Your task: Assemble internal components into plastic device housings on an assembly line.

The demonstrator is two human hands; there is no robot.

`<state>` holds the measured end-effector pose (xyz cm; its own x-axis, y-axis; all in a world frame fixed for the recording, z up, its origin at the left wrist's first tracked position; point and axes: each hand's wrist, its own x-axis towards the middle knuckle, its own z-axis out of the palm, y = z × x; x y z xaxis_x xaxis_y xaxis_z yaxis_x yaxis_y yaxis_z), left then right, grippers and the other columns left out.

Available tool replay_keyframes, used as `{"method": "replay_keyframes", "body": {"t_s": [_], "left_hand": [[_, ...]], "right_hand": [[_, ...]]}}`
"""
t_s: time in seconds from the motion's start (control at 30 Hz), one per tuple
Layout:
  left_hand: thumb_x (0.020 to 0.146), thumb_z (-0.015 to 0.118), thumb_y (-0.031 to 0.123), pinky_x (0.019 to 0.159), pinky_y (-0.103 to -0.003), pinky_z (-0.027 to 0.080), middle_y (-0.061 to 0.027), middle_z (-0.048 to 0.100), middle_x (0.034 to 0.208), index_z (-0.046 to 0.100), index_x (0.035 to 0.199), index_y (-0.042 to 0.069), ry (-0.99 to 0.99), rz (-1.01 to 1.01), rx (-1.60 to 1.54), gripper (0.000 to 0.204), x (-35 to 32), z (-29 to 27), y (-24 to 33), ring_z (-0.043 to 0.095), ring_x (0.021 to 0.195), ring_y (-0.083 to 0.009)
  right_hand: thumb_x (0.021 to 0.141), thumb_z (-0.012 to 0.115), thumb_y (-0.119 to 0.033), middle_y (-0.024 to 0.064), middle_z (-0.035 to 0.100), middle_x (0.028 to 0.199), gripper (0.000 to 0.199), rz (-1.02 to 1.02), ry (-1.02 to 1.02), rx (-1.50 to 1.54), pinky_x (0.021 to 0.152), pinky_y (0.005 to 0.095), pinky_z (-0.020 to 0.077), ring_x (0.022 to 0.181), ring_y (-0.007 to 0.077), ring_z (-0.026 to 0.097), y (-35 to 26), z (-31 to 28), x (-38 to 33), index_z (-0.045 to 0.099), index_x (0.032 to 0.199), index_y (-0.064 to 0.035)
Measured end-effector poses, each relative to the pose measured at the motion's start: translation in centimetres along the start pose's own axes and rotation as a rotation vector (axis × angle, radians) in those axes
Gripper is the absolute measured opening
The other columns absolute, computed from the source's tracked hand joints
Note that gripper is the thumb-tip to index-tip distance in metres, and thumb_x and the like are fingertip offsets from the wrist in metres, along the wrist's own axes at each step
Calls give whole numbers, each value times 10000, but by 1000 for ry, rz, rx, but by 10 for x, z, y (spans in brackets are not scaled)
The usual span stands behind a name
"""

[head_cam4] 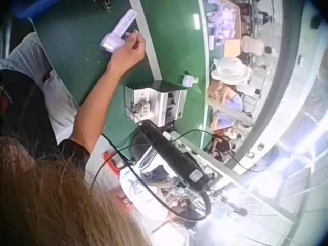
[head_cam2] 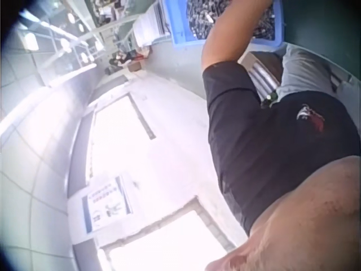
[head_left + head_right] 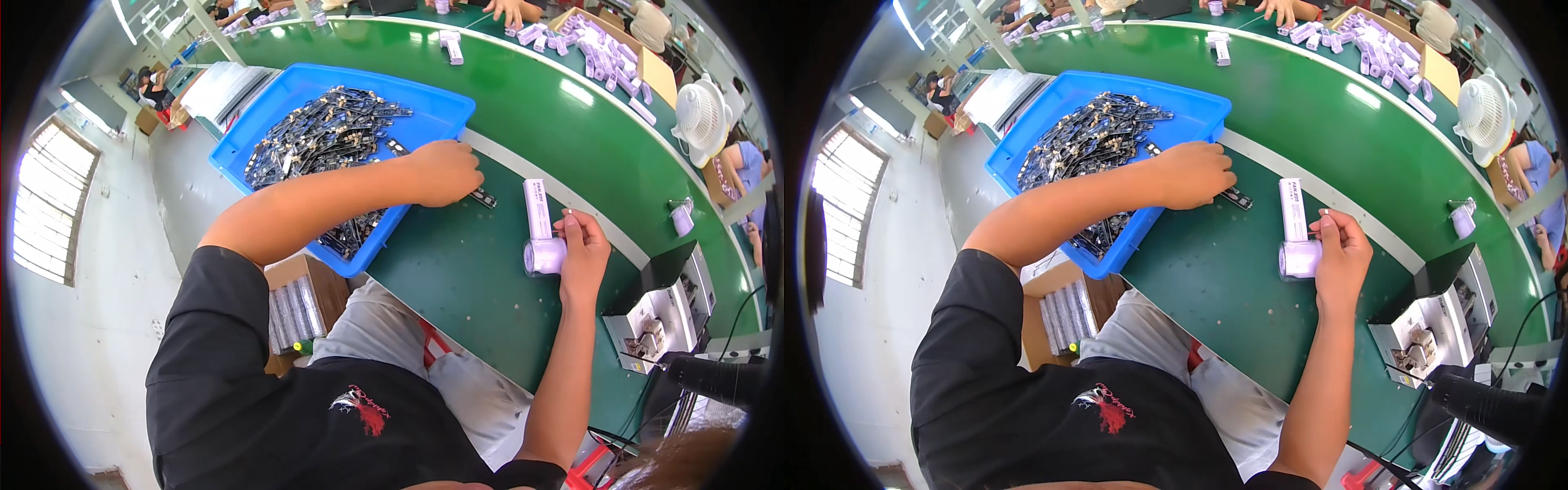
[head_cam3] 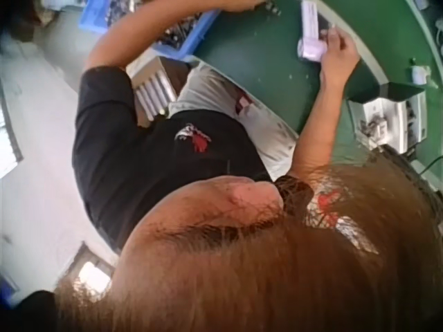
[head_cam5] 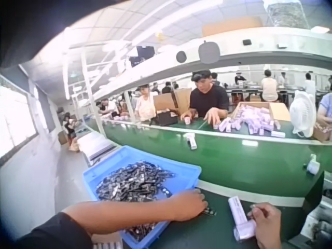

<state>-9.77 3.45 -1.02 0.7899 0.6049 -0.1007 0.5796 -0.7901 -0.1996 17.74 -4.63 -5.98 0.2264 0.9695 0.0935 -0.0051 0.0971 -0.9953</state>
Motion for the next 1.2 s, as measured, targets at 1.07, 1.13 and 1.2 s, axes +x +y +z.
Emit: {"method": "replay_keyframes", "body": {"t_s": [1.07,1.13,1.2], "left_hand": [[791,672,154,701,-475,537,-126,677,817,674,945,39,271,245,-245,192,43,-39,29,678,824,-349],[813,678,151,701,-472,534,-125,675,825,663,990,43,241,218,-352,207,48,-33,29,675,836,-344],[842,720,179,715,-465,527,-123,665,839,635,1060,55,106,144,-708,265,49,-31,29,672,855,-332]], "right_hand": [[965,631,-29,4,636,811,32,-40,-42,-13,664,231,441,728,66,570,3,-2,3,654,951,-11],[964,636,-33,-2,630,814,36,-50,-54,-20,652,233,435,720,60,554,3,-3,4,657,947,-9],[958,645,-34,-12,619,818,36,-11,-96,-13,632,238,424,712,53,525,2,-4,2,657,945,-3]]}}
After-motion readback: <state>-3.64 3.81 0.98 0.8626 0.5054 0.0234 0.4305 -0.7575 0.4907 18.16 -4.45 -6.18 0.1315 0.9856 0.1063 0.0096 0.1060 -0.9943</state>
